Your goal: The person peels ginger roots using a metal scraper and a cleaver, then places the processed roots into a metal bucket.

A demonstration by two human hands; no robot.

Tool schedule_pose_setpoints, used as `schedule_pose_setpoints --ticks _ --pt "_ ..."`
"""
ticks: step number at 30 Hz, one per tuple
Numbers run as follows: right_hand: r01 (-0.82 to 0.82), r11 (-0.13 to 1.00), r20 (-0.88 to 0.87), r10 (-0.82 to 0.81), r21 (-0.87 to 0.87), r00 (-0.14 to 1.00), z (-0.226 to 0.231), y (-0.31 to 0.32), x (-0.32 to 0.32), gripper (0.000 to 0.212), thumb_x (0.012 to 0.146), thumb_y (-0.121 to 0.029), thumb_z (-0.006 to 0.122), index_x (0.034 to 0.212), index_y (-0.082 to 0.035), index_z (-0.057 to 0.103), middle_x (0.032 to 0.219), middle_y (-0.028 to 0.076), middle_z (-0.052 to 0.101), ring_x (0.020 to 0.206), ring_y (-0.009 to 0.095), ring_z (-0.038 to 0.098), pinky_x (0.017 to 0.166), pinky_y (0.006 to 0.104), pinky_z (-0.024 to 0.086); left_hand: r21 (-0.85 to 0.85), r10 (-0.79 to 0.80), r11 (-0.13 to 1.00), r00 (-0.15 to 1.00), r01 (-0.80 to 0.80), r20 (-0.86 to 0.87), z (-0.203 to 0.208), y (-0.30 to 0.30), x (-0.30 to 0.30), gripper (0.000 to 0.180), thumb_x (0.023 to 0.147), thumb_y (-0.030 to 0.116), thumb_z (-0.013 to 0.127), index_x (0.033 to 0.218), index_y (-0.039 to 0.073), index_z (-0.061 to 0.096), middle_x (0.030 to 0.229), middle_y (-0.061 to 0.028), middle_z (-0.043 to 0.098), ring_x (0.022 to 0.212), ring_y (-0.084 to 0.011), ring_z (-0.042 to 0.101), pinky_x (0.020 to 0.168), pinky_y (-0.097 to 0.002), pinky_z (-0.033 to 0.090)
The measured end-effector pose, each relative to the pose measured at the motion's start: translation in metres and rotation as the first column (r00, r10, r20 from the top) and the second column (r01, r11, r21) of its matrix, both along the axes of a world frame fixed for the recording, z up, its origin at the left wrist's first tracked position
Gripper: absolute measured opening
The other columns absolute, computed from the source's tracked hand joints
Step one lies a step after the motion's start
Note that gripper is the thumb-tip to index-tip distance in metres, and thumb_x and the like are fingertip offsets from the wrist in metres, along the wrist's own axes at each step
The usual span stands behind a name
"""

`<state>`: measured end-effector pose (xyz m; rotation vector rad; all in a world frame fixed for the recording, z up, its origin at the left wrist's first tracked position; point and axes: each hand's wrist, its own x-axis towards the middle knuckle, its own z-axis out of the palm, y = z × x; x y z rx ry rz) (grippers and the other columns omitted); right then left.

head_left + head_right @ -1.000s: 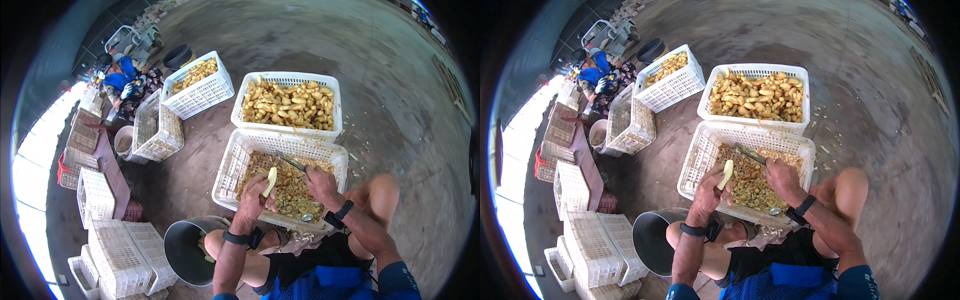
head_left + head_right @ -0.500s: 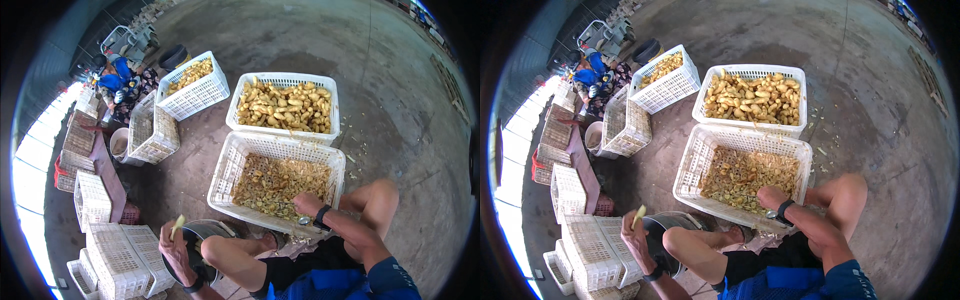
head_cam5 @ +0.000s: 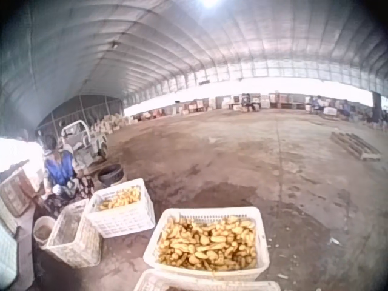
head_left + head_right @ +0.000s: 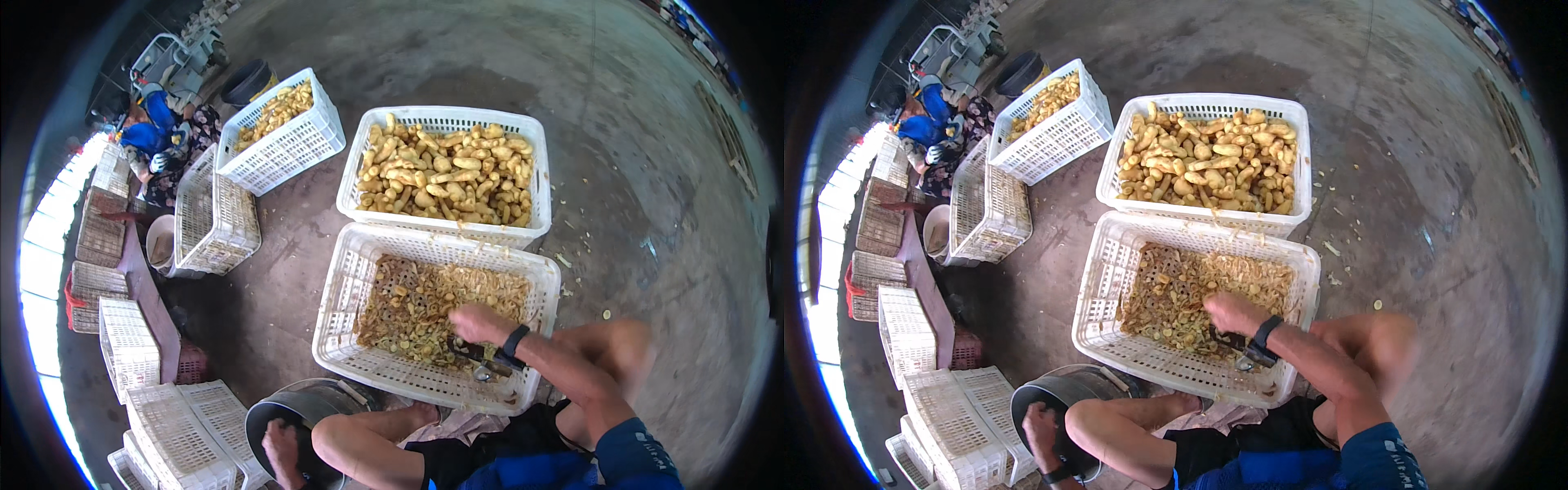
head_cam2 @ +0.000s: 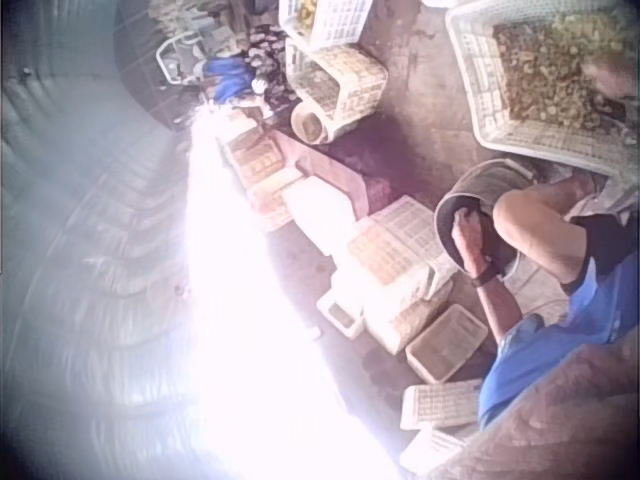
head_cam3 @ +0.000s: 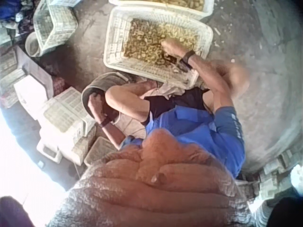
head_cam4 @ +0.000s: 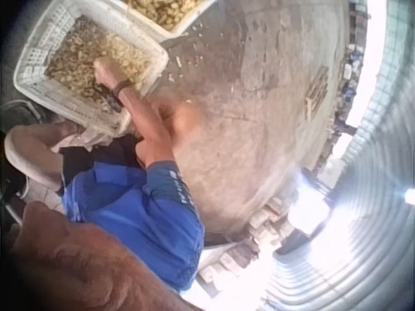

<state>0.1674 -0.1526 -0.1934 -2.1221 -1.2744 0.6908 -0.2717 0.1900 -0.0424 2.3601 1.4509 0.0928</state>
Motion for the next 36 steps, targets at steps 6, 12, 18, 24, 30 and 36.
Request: schedule_pose_setpoints --ticks 6,12,18,24,30,36 --pt "0.181 0.925 0.324 -0.293 0.333 0.900 0.090 0.073 0.141 0.022 0.095 -0.015 0.059 0.075 -0.010 0.051 0.063 0.003 0.050 0.053 0.015 0.051 0.046 0.0302 0.049 -0.246 0.048 0.963 0.823 0.113 0.565 0.134 -0.078 0.167 0.024 0.090 0.007 0.062 0.112 -0.003 0.062 0.082 -0.0069 0.063 0.063 -0.0127 0.058 0.059 -0.0254 0.049" --pt "0.398 0.874 0.546 -0.485 0.278 0.683 0.069 0.065 0.274 0.008 0.089 -0.008 0.061 0.083 -0.007 0.057 0.074 0.011 0.059 0.067 0.026 0.061 0.055 0.0386 0.053 -0.264 -0.409 0.709 0.687 0.654 0.601 0.171 -0.142 0.301 0.052 0.067 0.012 0.090 0.112 0.000 0.067 0.095 -0.0091 0.070 0.081 -0.0181 0.067 0.073 -0.0295 0.053" --pt "0.443 0.891 0.616 -0.408 0.105 0.674 0.047 0.094 0.317 0.012 0.080 -0.009 0.065 0.089 -0.002 0.063 0.084 0.020 0.064 0.087 0.039 0.065 0.075 0.0506 0.054 -0.400 -0.481 0.661 0.768 0.635 0.424 0.067 -0.130 0.334 0.028 0.086 0.007 0.072 0.111 0.000 0.063 0.085 -0.0140 0.066 0.075 -0.0265 0.069 0.066 -0.0351 0.055" --pt "0.431 0.899 0.691 -0.361 0.079 0.627 0.020 0.104 0.315 0.010 0.076 -0.007 0.063 0.084 -0.002 0.061 0.082 0.021 0.061 0.089 0.038 0.062 0.077 0.0467 0.053 -0.256 -0.544 0.701 0.731 0.666 0.412 0.066 -0.117 0.340 0.030 0.085 0.007 0.070 0.112 -0.001 0.060 0.091 -0.0183 0.067 0.079 -0.0354 0.070 0.065 -0.0397 0.057" --pt "0.572 0.811 0.324 -0.577 0.119 0.750 0.025 0.029 0.304 0.024 0.084 -0.020 0.067 0.092 0.003 0.068 0.089 0.023 0.069 0.081 0.039 0.068 0.074 0.0441 0.057 -0.167 -0.563 0.700 0.681 0.694 0.468 0.068 -0.130 0.336 0.026 0.084 0.003 0.071 0.109 -0.001 0.063 0.079 -0.0125 0.063 0.070 -0.0258 0.066 0.063 -0.0353 0.052" --pt "0.631 0.751 -0.612 -0.410 0.195 0.676 0.123 0.007 0.240 0.035 0.096 -0.019 0.062 0.127 -0.001 0.062 0.108 0.012 0.067 0.086 0.021 0.071 0.069 0.0324 0.062 -0.420 -0.372 0.547 0.660 0.724 0.653 0.073 -0.151 0.324 0.025 0.094 0.010 0.066 0.115 -0.003 0.060 0.079 -0.0093 0.064 0.069 -0.0166 0.066 0.062 -0.0320 0.054"
